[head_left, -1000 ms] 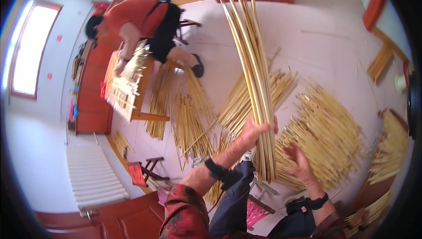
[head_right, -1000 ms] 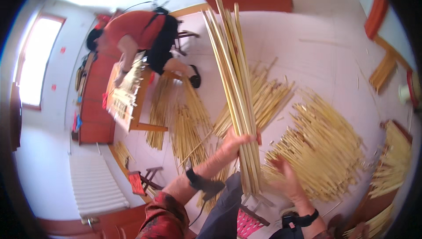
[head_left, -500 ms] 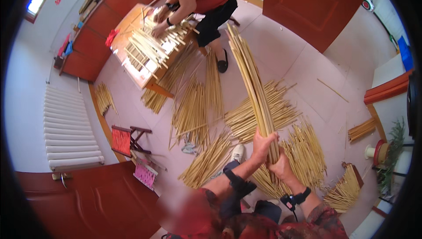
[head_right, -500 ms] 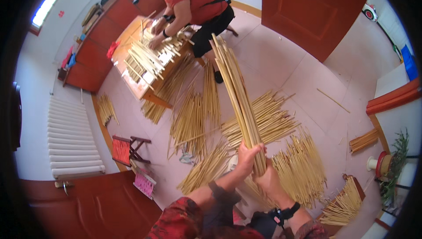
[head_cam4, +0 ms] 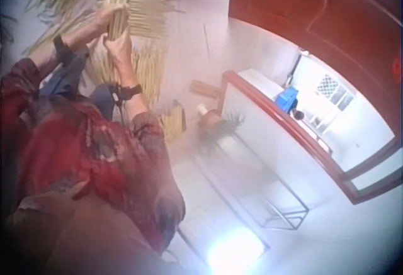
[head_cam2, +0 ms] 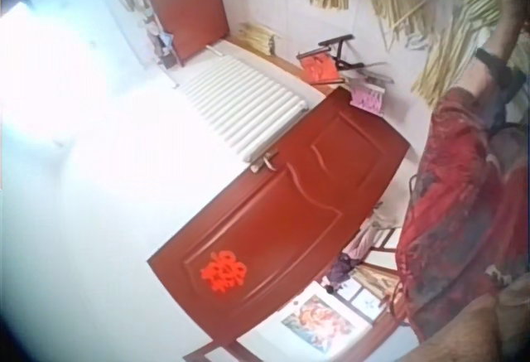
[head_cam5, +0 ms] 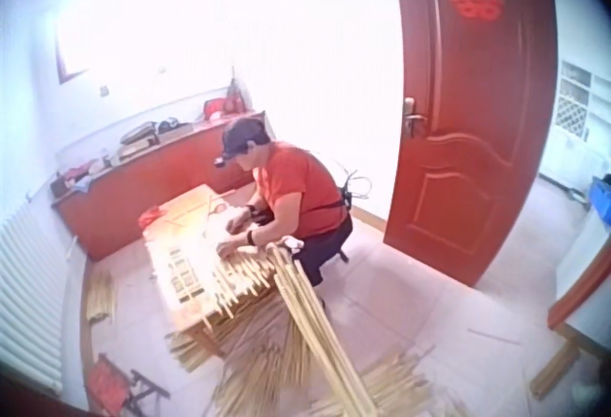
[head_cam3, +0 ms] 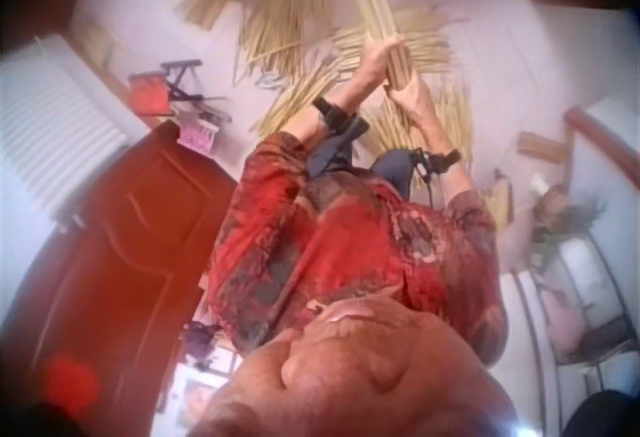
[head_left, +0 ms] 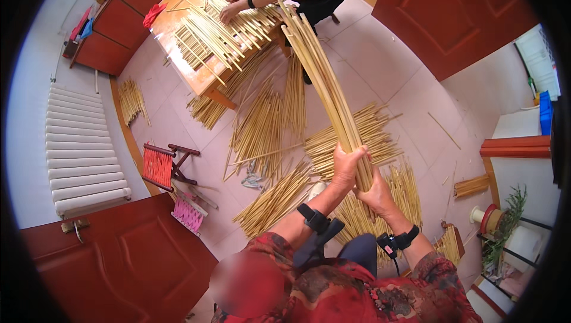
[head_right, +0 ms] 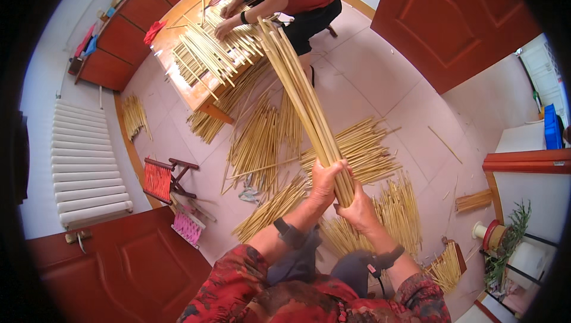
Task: The person assembles long wooden reeds into a larger structure by hand, using white tape to secure individual pieces and gathering bundles of reeds from the floor.
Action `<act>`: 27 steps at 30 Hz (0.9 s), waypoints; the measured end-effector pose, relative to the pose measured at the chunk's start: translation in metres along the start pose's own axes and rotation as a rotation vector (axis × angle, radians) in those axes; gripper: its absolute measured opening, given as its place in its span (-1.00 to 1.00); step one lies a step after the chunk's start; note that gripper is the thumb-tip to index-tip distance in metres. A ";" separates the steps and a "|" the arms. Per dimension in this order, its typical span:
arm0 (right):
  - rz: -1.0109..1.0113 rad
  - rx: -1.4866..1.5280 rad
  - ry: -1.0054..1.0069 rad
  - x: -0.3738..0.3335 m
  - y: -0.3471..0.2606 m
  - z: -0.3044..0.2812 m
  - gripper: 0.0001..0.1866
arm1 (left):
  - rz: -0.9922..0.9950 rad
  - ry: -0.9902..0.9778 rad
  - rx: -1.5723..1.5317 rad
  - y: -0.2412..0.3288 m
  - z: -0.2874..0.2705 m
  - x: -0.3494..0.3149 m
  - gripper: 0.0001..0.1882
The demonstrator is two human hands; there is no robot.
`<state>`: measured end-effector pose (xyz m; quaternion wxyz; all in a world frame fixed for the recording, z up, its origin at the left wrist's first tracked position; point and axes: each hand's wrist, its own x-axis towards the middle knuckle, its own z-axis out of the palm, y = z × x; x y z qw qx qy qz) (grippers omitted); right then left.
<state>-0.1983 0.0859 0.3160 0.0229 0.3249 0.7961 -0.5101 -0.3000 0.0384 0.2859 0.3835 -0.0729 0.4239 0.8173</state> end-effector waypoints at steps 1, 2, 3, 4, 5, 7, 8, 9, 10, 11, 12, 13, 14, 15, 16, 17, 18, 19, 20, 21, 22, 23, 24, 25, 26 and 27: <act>0.017 -0.048 0.029 0.003 -0.006 0.000 -0.40 | 0.028 0.002 -0.028 0.005 0.004 0.002 -0.74; 0.013 -0.046 0.033 0.005 -0.007 0.000 -0.40 | 0.032 -0.002 -0.026 0.008 0.005 0.002 -0.74; 0.026 -0.083 0.025 0.010 -0.009 0.002 -0.41 | 0.046 0.048 -0.033 0.012 0.006 0.003 -0.74; 0.038 -0.120 0.016 0.015 -0.013 0.003 -0.42 | 0.062 0.099 -0.040 0.016 0.007 0.004 -0.74; 0.029 -0.139 -0.019 0.021 -0.018 0.001 -0.45 | 0.059 0.119 -0.026 0.023 0.006 0.008 -0.74; -0.008 -0.093 -0.051 0.030 -0.027 0.001 -0.47 | 0.085 0.145 -0.008 0.032 0.004 0.012 -0.74; -0.039 -0.049 -0.087 0.033 -0.028 0.002 -0.48 | 0.104 0.176 0.008 0.036 0.003 0.013 -0.73; -0.035 -0.040 -0.122 0.037 -0.027 0.002 -0.47 | 0.137 0.169 -0.010 0.040 0.004 0.013 -0.72; -0.050 -0.041 -0.137 0.041 -0.028 0.001 -0.47 | 0.154 0.181 -0.012 0.044 0.005 0.014 -0.72; -0.075 -0.084 -0.146 0.045 -0.030 0.000 -0.45 | 0.176 0.186 -0.022 0.047 0.007 0.014 -0.73; -0.097 -0.123 -0.153 0.049 -0.034 0.000 -0.43 | 0.195 0.190 -0.028 0.052 0.006 0.014 -0.74; -0.101 -0.155 -0.175 0.050 -0.042 0.000 -0.42 | 0.209 0.203 -0.027 0.056 0.006 0.015 -0.74; -0.112 -0.153 -0.190 0.052 -0.047 0.002 -0.42 | 0.216 0.244 -0.014 0.060 0.005 0.015 -0.75; -0.157 -0.161 -0.148 0.054 -0.051 0.004 -0.43 | 0.224 0.287 -0.003 0.064 0.006 0.015 -0.76; -0.201 -0.169 -0.105 0.056 -0.054 0.005 -0.44 | 0.235 0.302 -0.004 0.068 0.008 0.016 -0.76; -0.187 -0.162 -0.111 0.060 -0.057 0.004 -0.45 | 0.264 0.293 0.000 0.070 0.010 0.017 -0.78; -0.196 -0.165 -0.126 0.063 -0.057 0.004 -0.45 | 0.293 0.283 0.003 0.072 0.012 0.018 -0.79; -0.179 -0.147 -0.143 0.066 -0.053 0.004 -0.46 | 0.301 0.297 -0.004 0.072 0.013 0.019 -0.79; -0.160 -0.132 -0.161 0.069 -0.050 0.004 -0.47 | 0.306 0.306 -0.008 0.070 0.012 0.021 -0.79; -0.157 -0.121 -0.218 0.071 -0.053 0.000 -0.51 | 0.308 0.318 -0.014 0.066 0.011 0.020 -0.78; -0.158 -0.133 -0.237 0.070 -0.051 -0.002 -0.51 | 0.310 0.336 -0.027 0.061 0.008 0.020 -0.78; -0.150 -0.114 -0.269 0.069 -0.049 -0.003 -0.52 | 0.287 0.344 -0.041 0.055 0.004 0.019 -0.78; -0.151 -0.093 -0.297 0.072 -0.049 -0.003 -0.53 | 0.272 0.347 -0.054 0.056 0.002 0.021 -0.77; -0.137 -0.055 -0.299 0.072 -0.045 -0.002 -0.55 | 0.282 0.363 -0.067 0.055 0.001 0.022 -0.77; -0.144 -0.066 -0.317 0.077 -0.044 -0.002 -0.55 | 0.286 0.357 -0.066 0.054 0.001 0.024 -0.73; -0.120 -0.038 -0.360 0.079 -0.043 -0.002 -0.55 | 0.286 0.351 -0.063 0.055 0.001 0.022 -0.70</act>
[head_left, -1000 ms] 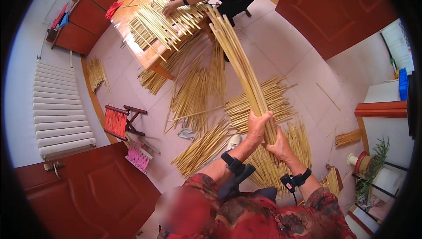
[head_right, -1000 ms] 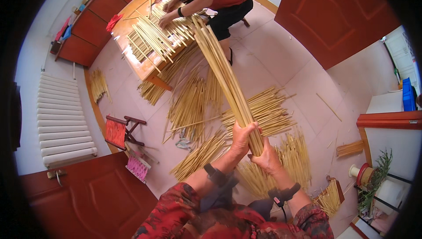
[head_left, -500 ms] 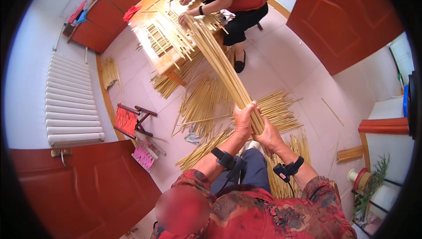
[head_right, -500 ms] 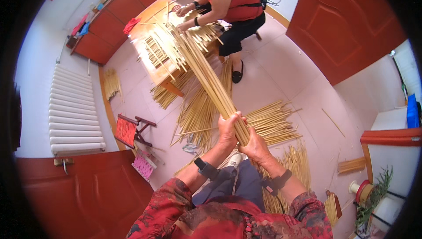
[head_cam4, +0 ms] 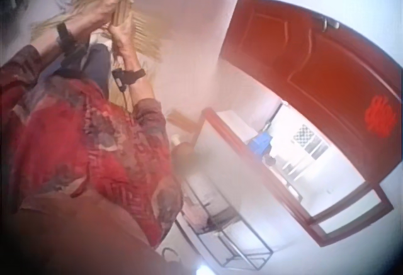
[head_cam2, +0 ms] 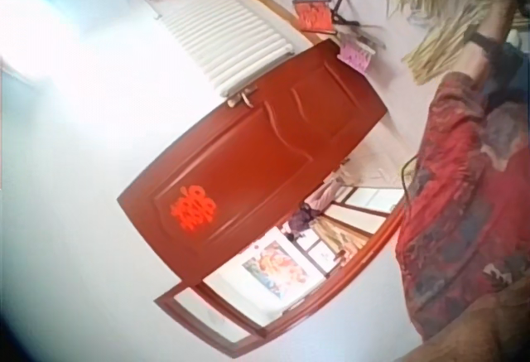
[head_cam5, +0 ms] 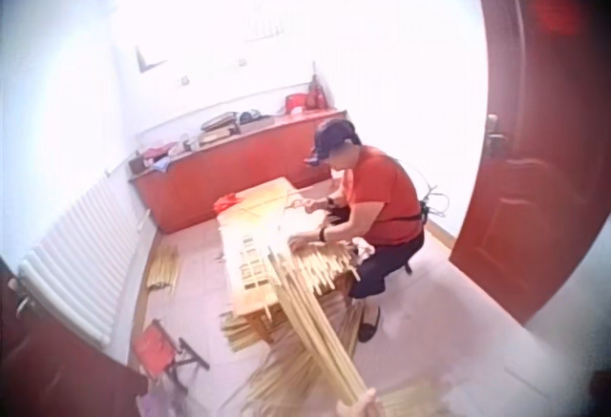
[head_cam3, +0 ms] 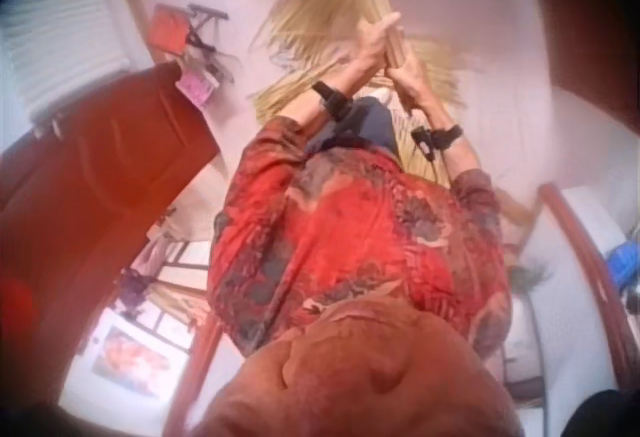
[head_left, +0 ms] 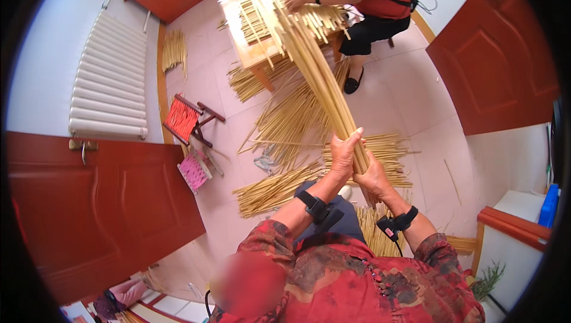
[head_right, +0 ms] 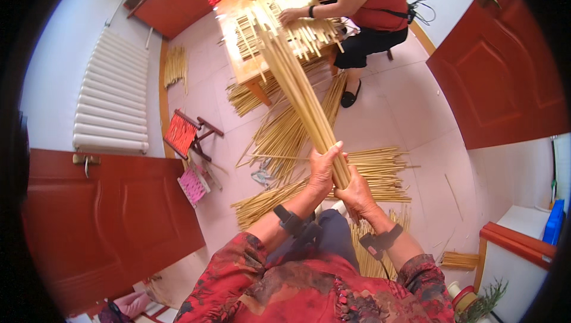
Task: The person assembles long wooden reeds into a larger structure by hand, using white tape to secure individual pieces and gathering bundles of reeds from the floor.
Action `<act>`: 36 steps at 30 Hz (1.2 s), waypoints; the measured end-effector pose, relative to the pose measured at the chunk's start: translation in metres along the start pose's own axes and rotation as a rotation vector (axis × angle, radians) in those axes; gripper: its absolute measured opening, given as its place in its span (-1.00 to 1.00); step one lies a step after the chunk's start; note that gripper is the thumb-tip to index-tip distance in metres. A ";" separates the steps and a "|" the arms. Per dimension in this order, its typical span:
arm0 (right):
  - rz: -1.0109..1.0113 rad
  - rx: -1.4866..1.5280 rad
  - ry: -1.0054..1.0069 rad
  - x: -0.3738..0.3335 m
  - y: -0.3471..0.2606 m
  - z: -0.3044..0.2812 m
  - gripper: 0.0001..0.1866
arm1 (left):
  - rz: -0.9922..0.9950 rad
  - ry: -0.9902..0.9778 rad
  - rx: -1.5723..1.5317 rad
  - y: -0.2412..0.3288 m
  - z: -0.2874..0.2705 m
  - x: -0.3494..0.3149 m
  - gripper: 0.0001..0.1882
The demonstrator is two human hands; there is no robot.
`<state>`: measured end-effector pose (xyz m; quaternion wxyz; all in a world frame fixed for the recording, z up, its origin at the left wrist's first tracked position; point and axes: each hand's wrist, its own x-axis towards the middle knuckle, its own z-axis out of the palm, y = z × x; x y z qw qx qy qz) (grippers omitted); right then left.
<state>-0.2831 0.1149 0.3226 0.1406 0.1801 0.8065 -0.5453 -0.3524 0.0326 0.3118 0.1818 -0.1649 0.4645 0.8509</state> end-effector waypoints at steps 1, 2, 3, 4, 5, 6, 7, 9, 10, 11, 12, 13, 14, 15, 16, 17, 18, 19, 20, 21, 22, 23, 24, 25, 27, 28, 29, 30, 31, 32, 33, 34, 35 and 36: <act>0.019 0.035 -0.040 0.001 -0.001 0.002 -0.56 | 0.000 -0.007 0.003 0.002 -0.002 -0.001 -0.66; 0.020 0.072 -0.061 0.001 -0.005 0.005 -0.55 | -0.003 -0.020 0.038 0.003 -0.010 -0.001 -0.62; 0.014 0.063 -0.074 0.004 -0.004 0.007 -0.55 | 0.005 -0.010 0.028 0.006 -0.014 0.001 -0.62; -0.006 0.112 -0.110 0.008 -0.001 0.009 -0.52 | -0.020 -0.040 0.046 0.010 -0.018 0.003 -0.61; -0.025 0.163 -0.144 0.013 -0.002 0.012 -0.49 | -0.045 -0.073 0.065 0.015 -0.023 0.005 -0.60; 0.016 0.199 -0.195 0.016 -0.016 0.014 -0.46 | -0.039 -0.073 0.062 0.021 -0.030 0.009 -0.60; 0.009 0.197 -0.194 0.022 -0.022 0.021 -0.46 | -0.054 -0.101 0.019 0.028 -0.038 0.013 -0.59; -0.056 0.290 -0.230 0.035 -0.034 0.032 -0.46 | -0.062 -0.147 -0.020 0.046 -0.056 0.026 -0.57; -0.051 0.221 -0.263 0.045 -0.035 0.038 -0.43 | -0.081 -0.179 -0.056 0.053 -0.068 0.031 -0.57; -0.054 0.218 -0.250 0.048 -0.040 0.044 -0.43 | -0.101 -0.214 -0.091 0.061 -0.081 0.036 -0.56; -0.037 0.225 -0.251 0.057 -0.047 0.053 -0.42 | -0.094 -0.227 -0.089 0.071 -0.094 0.041 -0.56; -0.027 0.232 -0.241 0.072 -0.055 0.061 -0.40 | -0.143 -0.190 -0.045 0.082 -0.110 0.048 -0.57; -0.069 0.176 -0.227 0.087 -0.050 0.071 -0.39 | -0.200 -0.154 0.002 0.091 -0.127 0.054 -0.58; -0.077 0.177 -0.201 0.095 -0.054 0.081 -0.39 | -0.255 -0.178 0.058 0.095 -0.154 0.063 -0.58; -0.079 0.170 -0.174 0.107 -0.059 0.095 -0.42 | -0.303 -0.196 0.119 0.100 -0.183 0.074 -0.58; -0.081 0.158 -0.136 0.126 -0.064 0.108 -0.45 | -0.333 -0.198 0.152 0.108 -0.201 0.084 -0.58; -0.091 0.125 -0.075 0.144 -0.065 0.123 -0.45 | -0.363 -0.200 0.184 0.112 -0.219 0.094 -0.57; -0.094 0.123 -0.046 0.169 -0.069 0.138 -0.45 | -0.385 -0.194 0.236 0.113 -0.240 0.106 -0.56; -0.115 0.105 -0.006 0.195 -0.071 0.154 -0.46 | -0.372 -0.213 0.294 0.120 -0.257 0.115 -0.56; -0.133 0.081 0.036 0.222 -0.072 0.165 -0.46 | -0.337 -0.259 0.358 0.132 -0.268 0.121 -0.56; -0.125 0.048 0.062 0.256 -0.074 0.175 -0.47 | -0.319 -0.269 0.415 0.144 -0.284 0.125 -0.57; -0.115 -0.019 0.089 0.287 -0.084 0.186 -0.49 | -0.295 -0.257 0.432 0.157 -0.305 0.125 -0.57; -0.104 -0.086 0.122 0.319 -0.098 0.194 -0.52 | -0.270 -0.250 0.451 0.170 -0.328 0.128 -0.58; -0.125 0.007 0.147 0.349 -0.107 0.204 -0.55 | -0.284 -0.186 0.434 0.179 -0.356 0.131 -0.59; -0.061 -0.132 0.167 0.402 -0.128 0.210 -0.49 | -0.331 -0.050 0.435 0.199 -0.408 0.126 -0.61; -0.157 -0.115 0.217 0.423 -0.139 0.216 -0.49 | -0.350 0.022 0.454 0.215 -0.433 0.124 -0.61; -0.200 -0.261 0.296 0.444 -0.142 0.218 -0.48 | -0.356 0.113 0.449 0.224 -0.458 0.123 -0.63; -0.240 -0.409 0.367 0.464 -0.142 0.219 -0.48 | -0.365 0.210 0.442 0.228 -0.484 0.119 -0.65; -0.073 -0.432 0.258 0.485 -0.155 0.216 -0.46 | -0.325 0.244 0.431 0.231 -0.511 0.115 -0.64; 0.016 -0.562 0.228 0.498 -0.172 0.219 -0.33 | -0.280 0.286 0.422 0.233 -0.536 0.110 -0.62; -0.012 -0.622 0.280 0.509 -0.185 0.227 -0.48 | -0.284 0.298 0.421 0.236 -0.554 0.107 -0.62; 0.033 -0.667 0.283 0.520 -0.186 0.224 -0.50 | -0.303 0.347 0.391 0.238 -0.562 0.105 -0.64; 0.077 -0.712 0.285 0.531 -0.187 0.222 -0.51 | -0.321 0.398 0.361 0.238 -0.567 0.106 -0.66; 0.082 -0.720 0.279 0.537 -0.188 0.224 -0.51 | -0.330 0.400 0.355 0.237 -0.568 0.106 -0.66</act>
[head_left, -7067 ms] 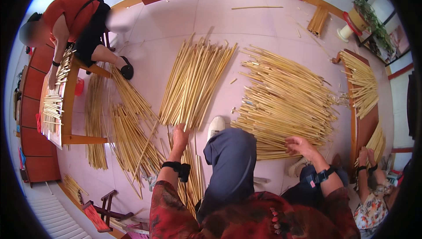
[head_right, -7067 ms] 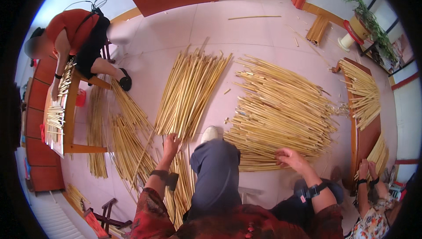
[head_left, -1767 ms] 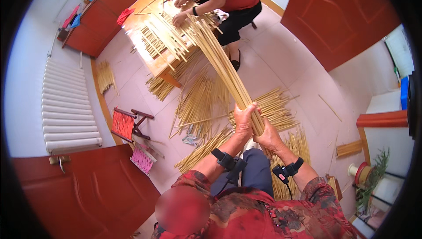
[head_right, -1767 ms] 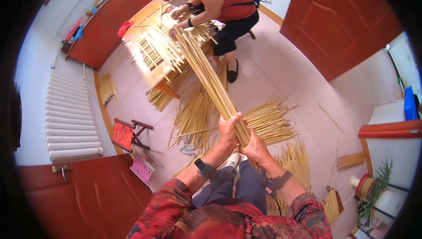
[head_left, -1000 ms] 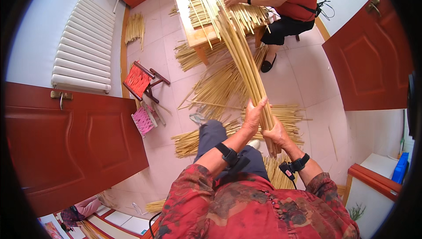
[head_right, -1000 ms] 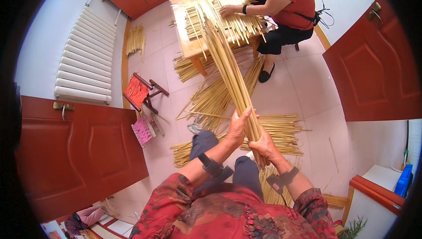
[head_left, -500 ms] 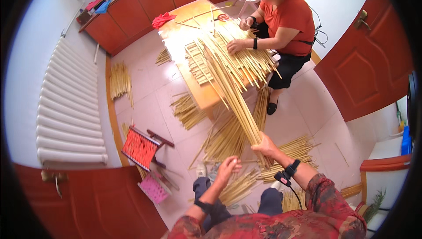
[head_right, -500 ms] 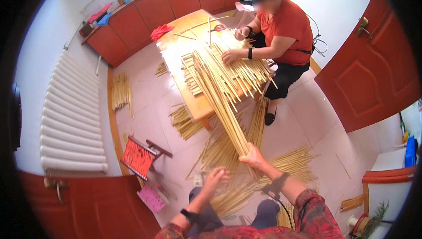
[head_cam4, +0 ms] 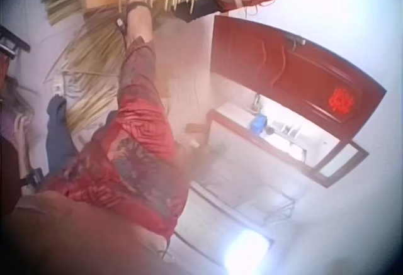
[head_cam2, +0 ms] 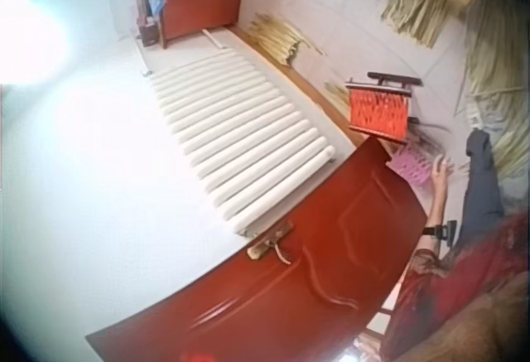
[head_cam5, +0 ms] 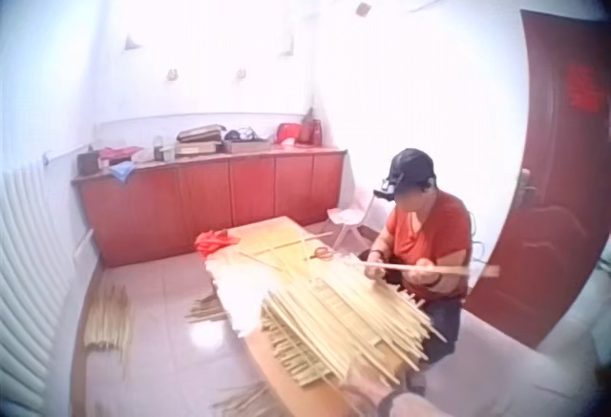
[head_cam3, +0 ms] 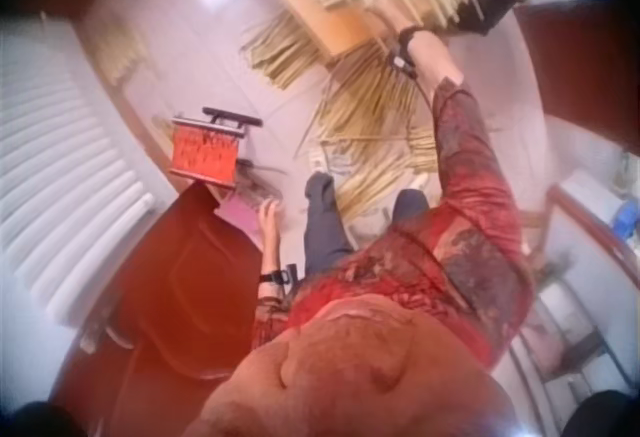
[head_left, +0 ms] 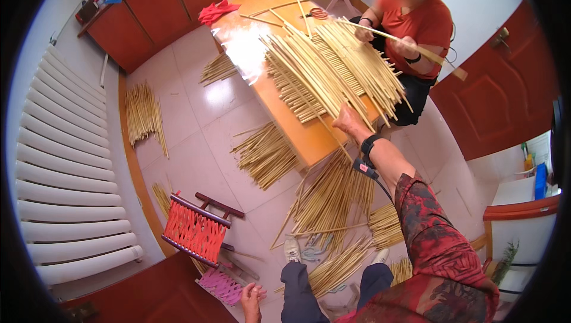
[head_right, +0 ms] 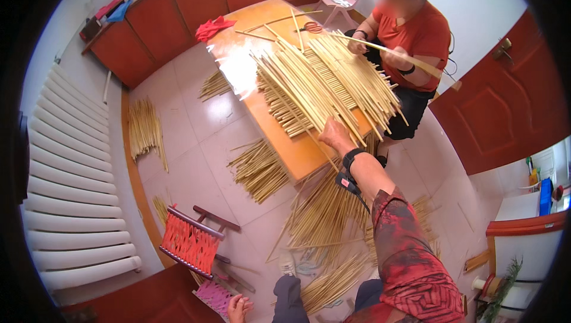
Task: The person assembles long wooden reeds into a larger structure by hand, using white tape to secure individual pieces and gathering bundles of reeds from the floor.
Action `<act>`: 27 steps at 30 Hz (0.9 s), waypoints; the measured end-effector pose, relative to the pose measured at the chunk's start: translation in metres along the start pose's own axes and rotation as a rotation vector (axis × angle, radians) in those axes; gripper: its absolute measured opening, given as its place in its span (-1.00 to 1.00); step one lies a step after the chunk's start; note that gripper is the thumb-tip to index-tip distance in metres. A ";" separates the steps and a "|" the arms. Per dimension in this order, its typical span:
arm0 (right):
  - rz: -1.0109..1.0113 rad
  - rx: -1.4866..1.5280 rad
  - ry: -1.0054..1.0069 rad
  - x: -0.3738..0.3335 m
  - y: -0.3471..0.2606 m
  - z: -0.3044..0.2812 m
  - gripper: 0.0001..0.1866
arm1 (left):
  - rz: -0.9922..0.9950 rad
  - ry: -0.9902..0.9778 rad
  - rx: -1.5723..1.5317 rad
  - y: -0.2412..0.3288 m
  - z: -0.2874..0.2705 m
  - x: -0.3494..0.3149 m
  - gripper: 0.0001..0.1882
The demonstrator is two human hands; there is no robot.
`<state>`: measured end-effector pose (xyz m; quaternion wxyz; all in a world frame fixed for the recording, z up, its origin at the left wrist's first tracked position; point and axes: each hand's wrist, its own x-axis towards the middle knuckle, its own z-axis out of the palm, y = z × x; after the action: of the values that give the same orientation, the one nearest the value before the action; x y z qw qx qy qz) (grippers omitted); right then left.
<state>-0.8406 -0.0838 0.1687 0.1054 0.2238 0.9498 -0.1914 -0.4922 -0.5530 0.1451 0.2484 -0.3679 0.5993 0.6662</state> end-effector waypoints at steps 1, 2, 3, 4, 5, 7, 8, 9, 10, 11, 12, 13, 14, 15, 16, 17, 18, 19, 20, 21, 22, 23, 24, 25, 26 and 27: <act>0.045 -0.016 0.001 0.005 -0.004 0.002 -0.52 | 0.019 0.040 0.048 0.000 0.001 0.001 -0.71; 0.088 -0.031 0.002 0.010 -0.007 0.005 -0.52 | 0.040 0.079 0.097 -0.002 0.002 0.005 -0.75; 0.083 -0.030 -0.004 0.019 -0.008 0.016 -0.52 | 0.037 0.087 0.095 -0.011 -0.005 0.008 -0.75; 0.106 -0.014 0.027 0.027 -0.007 0.026 -0.48 | 0.003 0.061 0.091 -0.023 -0.015 0.011 -0.70; 0.129 0.004 0.060 0.035 -0.005 0.035 -0.44 | -0.031 0.035 0.087 -0.034 -0.022 0.016 -0.65; 0.156 -0.025 0.085 0.043 -0.006 0.042 -0.49 | -0.051 0.022 0.164 -0.016 -0.008 0.007 -0.65; 0.143 -0.047 0.103 0.050 -0.002 0.043 -0.52 | -0.062 0.002 0.241 -0.010 -0.002 0.008 -0.65; 0.122 -0.059 0.118 0.057 -0.005 0.044 -0.54 | -0.060 0.003 0.242 -0.014 -0.006 0.012 -0.65; 0.151 -0.057 0.106 0.065 -0.003 0.047 -0.56 | -0.081 0.001 0.200 -0.023 -0.010 0.014 -0.65; 0.155 -0.053 0.108 0.071 0.000 0.050 -0.56 | -0.101 -0.002 0.158 -0.031 -0.013 0.016 -0.64; 0.174 -0.083 0.131 0.074 -0.002 0.053 -0.53 | -0.104 -0.005 0.158 -0.036 -0.016 0.018 -0.64; 0.193 -0.113 0.156 0.077 -0.002 0.054 -0.51 | -0.097 -0.002 0.141 -0.041 -0.019 0.020 -0.65; 0.196 -0.115 0.159 0.079 -0.003 0.055 -0.51 | -0.088 0.000 0.125 -0.044 -0.021 0.022 -0.66; 0.236 -0.107 0.096 0.077 -0.007 0.052 -0.50 | -0.088 -0.003 0.125 -0.046 -0.022 0.023 -0.66; 0.275 -0.098 0.034 0.075 -0.009 0.050 -0.48 | -0.085 -0.006 0.125 -0.047 -0.022 0.023 -0.66; 0.277 -0.098 0.038 0.075 -0.008 0.049 -0.48 | -0.080 -0.009 0.126 -0.046 -0.022 0.023 -0.67; 0.254 -0.092 0.014 0.074 -0.006 0.047 -0.43 | -0.076 -0.015 0.127 -0.047 -0.022 0.022 -0.67; 0.232 -0.085 -0.009 0.074 -0.004 0.044 -0.38 | -0.079 -0.019 0.110 -0.046 -0.021 0.022 -0.67; 0.228 -0.101 -0.028 0.073 -0.002 0.040 -0.33 | -0.082 -0.024 0.093 -0.046 -0.021 0.022 -0.67; 0.231 -0.096 -0.023 0.071 -0.002 0.036 -0.33 | -0.077 -0.027 0.098 -0.046 -0.021 0.022 -0.67; 0.215 -0.105 -0.051 0.069 -0.002 0.033 -0.32 | -0.065 -0.048 0.109 -0.045 -0.022 0.023 -0.67; 0.198 -0.112 -0.080 0.066 -0.002 0.030 -0.31 | -0.053 -0.069 0.121 -0.044 -0.022 0.023 -0.67; 0.175 -0.119 -0.065 0.063 0.000 0.031 -0.32 | -0.049 -0.073 0.127 -0.043 -0.023 0.023 -0.67; 0.180 -0.114 -0.062 0.061 0.001 0.032 -0.32 | -0.046 -0.077 0.143 -0.043 -0.022 0.023 -0.67; 0.160 -0.121 -0.041 0.059 0.002 0.034 -0.33 | -0.042 -0.081 0.159 -0.041 -0.022 0.023 -0.66; 0.141 -0.128 -0.020 0.057 0.002 0.034 -0.33 | -0.038 -0.083 0.166 -0.040 -0.021 0.022 -0.66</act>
<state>-0.8860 -0.0739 0.1214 0.1421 0.2810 0.9409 -0.1244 -0.4712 -0.5695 0.1028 0.3152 -0.3292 0.6345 0.6242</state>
